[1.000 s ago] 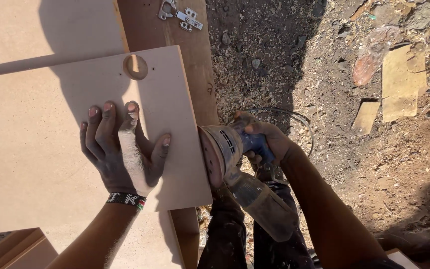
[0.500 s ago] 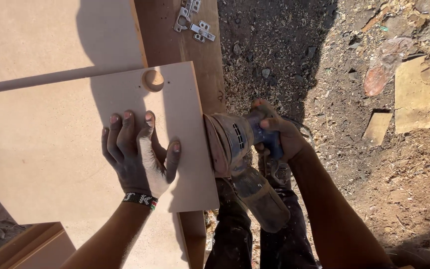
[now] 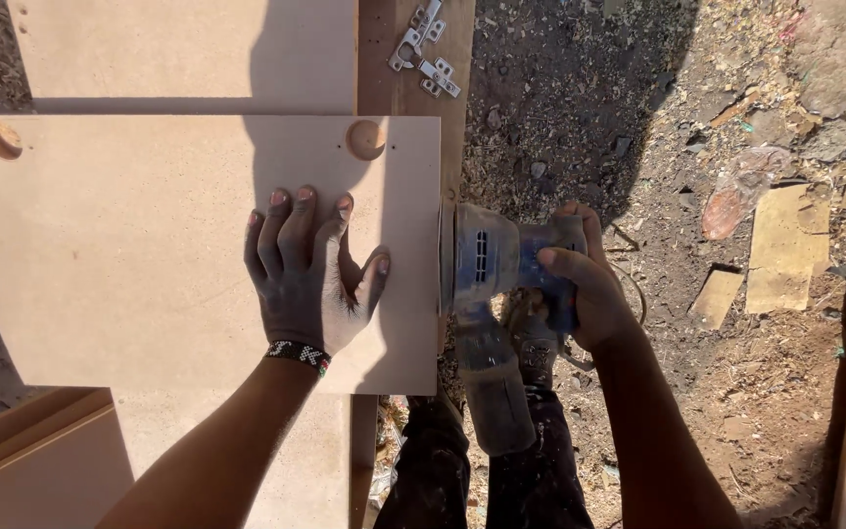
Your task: The person uses an orbital sander to smooth the surface and edges of a rectangular wooden board. They move the sander across the board's face and along its edges, then flip the board to sand the other side before placing it on a stack of similar boards.
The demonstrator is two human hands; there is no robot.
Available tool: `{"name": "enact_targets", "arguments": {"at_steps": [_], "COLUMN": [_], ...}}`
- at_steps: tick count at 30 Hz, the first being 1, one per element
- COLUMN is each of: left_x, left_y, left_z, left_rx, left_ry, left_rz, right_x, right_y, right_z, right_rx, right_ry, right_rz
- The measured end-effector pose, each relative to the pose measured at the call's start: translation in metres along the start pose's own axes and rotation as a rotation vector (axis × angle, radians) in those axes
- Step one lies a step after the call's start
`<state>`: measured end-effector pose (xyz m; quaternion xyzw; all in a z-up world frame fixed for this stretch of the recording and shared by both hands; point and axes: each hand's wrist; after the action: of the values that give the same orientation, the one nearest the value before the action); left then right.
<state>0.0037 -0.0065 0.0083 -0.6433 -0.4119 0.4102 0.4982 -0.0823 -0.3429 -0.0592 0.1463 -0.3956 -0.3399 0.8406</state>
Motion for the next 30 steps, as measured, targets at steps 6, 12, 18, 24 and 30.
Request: {"name": "enact_targets", "arguments": {"at_steps": [6, 12, 18, 24, 30], "left_x": [0.002, 0.016, -0.007, -0.059, -0.096], "left_y": [0.003, 0.023, 0.012, -0.052, -0.058], "left_z": [0.002, 0.004, 0.034, 0.143, 0.161], "left_rx": [-0.041, -0.196, -0.065, 0.031, 0.358], "left_ry": [-0.019, 0.039, -0.214, -0.841, -1.911], "left_rz": [0.032, -0.048, 0.216, 0.339, 0.926], "right_x": [-0.075, -0.034, 0.032, 0.074, 0.075], "right_y": [-0.033, 0.012, -0.022, 0.037, 0.109], "right_z": [0.123, 0.140, 0.154, 0.191, 0.216], "right_rx": [-0.101, -0.155, -0.107, -0.133, -0.221], "right_ry": [0.133, -0.031, -0.131, -0.202, -0.133], "right_rz": [-0.048, 0.130, 0.423, 0.618, 0.926]}}
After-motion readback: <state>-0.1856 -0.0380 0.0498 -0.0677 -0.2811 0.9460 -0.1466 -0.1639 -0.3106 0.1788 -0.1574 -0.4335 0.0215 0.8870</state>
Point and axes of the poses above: each hand's wrist, its own z-axis away from the middle knuckle, its own y-axis out of the palm, x = y × z, and after that the axes turned 6 degrees about -y, right-handed
